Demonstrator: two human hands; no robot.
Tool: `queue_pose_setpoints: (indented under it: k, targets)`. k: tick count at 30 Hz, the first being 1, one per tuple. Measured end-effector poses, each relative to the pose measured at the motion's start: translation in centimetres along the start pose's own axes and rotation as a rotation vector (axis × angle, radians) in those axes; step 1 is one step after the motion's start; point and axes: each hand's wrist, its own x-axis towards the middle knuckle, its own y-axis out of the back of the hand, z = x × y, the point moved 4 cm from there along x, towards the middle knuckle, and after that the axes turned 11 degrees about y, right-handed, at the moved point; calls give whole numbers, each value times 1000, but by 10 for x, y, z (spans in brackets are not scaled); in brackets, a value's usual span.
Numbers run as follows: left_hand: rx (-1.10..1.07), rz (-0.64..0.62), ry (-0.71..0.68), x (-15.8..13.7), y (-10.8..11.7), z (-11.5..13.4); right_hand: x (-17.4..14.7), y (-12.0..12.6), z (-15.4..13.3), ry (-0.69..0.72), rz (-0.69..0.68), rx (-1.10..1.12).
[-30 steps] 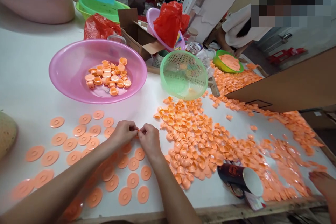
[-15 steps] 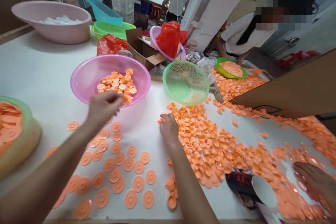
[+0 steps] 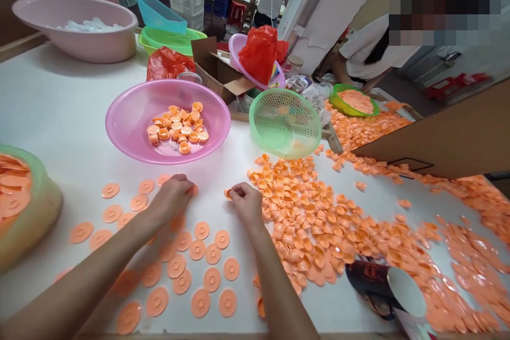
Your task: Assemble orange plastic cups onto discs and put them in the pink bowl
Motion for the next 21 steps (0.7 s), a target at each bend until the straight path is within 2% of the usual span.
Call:
queue_pose_setpoints:
  k: [3, 6, 13, 17, 21]
  targets:
    - [91, -78, -100, -1, -28, 25, -3, -10, -2, -59, -51, 71]
    - [36, -97, -114, -11, -42, 35, -8, -14, 3, -81, -91, 48]
    - [-20, -87, -86, -16, -49, 22, -13, -21, 8, -85, -121, -24]
    - [-28, -63, -25, -11, -47, 19, -13, -31, -1, -21, -142, -97]
    - [-191, -209, 80, -2, -37, 22, -15, -31, -8, 34, -155, -158]
